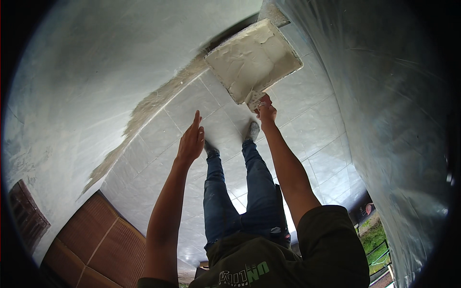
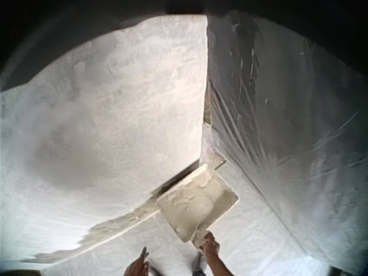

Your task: The person applies wall putty to a damaged exterior wall near a window frame using a putty knife.

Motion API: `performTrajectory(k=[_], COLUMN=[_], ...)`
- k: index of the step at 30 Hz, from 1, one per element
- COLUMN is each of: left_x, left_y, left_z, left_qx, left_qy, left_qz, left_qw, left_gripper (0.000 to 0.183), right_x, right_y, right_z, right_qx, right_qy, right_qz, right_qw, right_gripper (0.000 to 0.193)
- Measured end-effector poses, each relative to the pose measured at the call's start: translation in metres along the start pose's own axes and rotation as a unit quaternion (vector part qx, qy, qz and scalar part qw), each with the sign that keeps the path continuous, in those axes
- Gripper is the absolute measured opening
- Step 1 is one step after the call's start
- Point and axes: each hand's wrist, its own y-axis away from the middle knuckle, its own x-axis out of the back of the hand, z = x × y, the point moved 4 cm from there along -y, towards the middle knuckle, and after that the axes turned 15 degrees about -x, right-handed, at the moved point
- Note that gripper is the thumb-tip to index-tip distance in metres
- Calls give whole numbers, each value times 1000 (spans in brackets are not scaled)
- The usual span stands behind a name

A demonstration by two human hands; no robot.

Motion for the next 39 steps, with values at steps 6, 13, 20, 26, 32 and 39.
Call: performTrajectory(k=[6, 13, 20, 26, 32, 39], left_x=[5, 7, 8, 22, 31, 22], left_y=[0, -1, -11, -2, -9, -9], left_z=[0, -1, 4, 0, 7, 5], left_qx=[-7, -3, -13, 3, 4, 6], left_qy=[-12, -9, -17, -14, -25, -15], left_qz=[5, 4, 4, -3, 1, -14], left_qw=[1000, 1000, 1000, 1000, 1000, 1000], left_gripper=[61, 62, 62, 61, 61, 61], right_x=[-6, 0, 22, 14, 18, 18], right_y=[8, 15, 17, 54, 41, 7], right_z=[12, 17, 18, 4, -34, -45], right_qx=[19, 9, -34, -101, -51, 20], right_qy=[47, 70, 17, -118, -160, -51], right_qz=[30, 64, 59, -143, -138, 13], right_qw=[998, 995, 998, 977, 976, 998], right_gripper=[15, 15, 16, 23, 32, 25])
